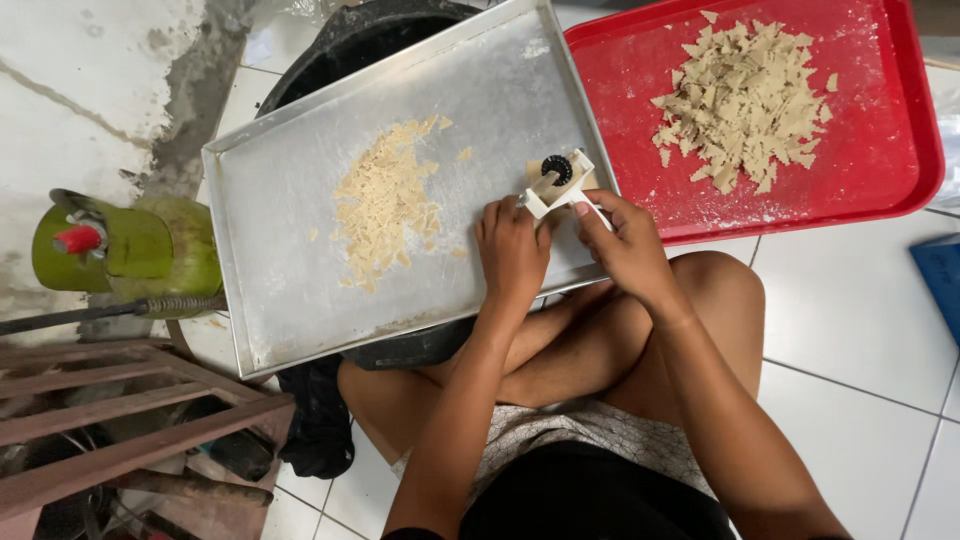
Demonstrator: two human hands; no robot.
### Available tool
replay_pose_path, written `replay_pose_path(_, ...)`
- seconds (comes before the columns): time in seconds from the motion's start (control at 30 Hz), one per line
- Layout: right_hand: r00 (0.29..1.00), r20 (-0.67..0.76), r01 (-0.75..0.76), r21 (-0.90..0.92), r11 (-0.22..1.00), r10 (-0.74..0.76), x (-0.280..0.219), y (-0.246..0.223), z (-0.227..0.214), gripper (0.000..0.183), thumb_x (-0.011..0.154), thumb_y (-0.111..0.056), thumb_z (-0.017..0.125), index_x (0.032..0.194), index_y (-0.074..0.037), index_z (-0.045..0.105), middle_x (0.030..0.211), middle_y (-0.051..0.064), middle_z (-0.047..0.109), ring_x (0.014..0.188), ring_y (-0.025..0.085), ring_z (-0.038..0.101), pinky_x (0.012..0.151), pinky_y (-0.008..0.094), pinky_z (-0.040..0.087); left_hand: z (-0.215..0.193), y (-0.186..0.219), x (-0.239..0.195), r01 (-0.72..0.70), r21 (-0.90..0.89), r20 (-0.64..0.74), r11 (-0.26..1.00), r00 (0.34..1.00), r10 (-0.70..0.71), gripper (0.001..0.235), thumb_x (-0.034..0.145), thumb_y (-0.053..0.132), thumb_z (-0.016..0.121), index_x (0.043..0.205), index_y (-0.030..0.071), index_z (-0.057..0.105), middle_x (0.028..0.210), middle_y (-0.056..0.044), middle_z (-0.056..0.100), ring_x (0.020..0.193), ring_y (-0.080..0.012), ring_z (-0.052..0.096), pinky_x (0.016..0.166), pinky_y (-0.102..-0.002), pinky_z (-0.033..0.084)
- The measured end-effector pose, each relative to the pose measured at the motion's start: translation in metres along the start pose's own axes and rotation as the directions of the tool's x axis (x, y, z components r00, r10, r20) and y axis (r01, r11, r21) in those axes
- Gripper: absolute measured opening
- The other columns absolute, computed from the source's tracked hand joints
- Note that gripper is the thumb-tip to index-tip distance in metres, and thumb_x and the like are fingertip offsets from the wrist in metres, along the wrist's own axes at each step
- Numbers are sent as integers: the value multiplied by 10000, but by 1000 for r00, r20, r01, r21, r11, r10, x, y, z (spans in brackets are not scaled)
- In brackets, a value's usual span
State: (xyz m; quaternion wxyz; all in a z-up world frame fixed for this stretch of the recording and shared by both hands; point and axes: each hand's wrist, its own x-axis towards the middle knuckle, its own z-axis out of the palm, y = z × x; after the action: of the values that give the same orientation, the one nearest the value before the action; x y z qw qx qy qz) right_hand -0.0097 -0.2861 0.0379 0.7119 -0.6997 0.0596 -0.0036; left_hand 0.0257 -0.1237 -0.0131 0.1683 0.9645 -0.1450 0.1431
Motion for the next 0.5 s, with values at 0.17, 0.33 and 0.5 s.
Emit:
replay_pose_path(0.17,1000,-16,13,-24,1000,-14,0,8,-1,217,1070,-160,570,1198,-52,707,581,55,543,452,92,497,425,233,412,-15,6,4,29,-119,20,992,999,-27,238,879,203,778,1008,18,703,1201,-71,614,1205,-289,532,945,-477,409)
replay_pose_path(0.33,996,-88,34,52,998,-29,0,12,1,241,1091,-152,516,1217,-15,668,628,66,536,469,101,506,443,233,425,-8,3,29,27,-236,-24,971,999,-33,379,972,150,595,1347,110,569,1332,-70,591,1309,-309,509,1038,-515,383)
replay_pose_path(0.5,989,-139,-22,185,983,49,-1,3,4,235,1098,-173,497,1176,-11,648,627,55,469,435,98,455,385,225,373,42,-14,51,-116,-83,37,990,992,120,625,844,94,758,1426,166,542,1269,10,604,1237,-263,529,1053,-485,403)
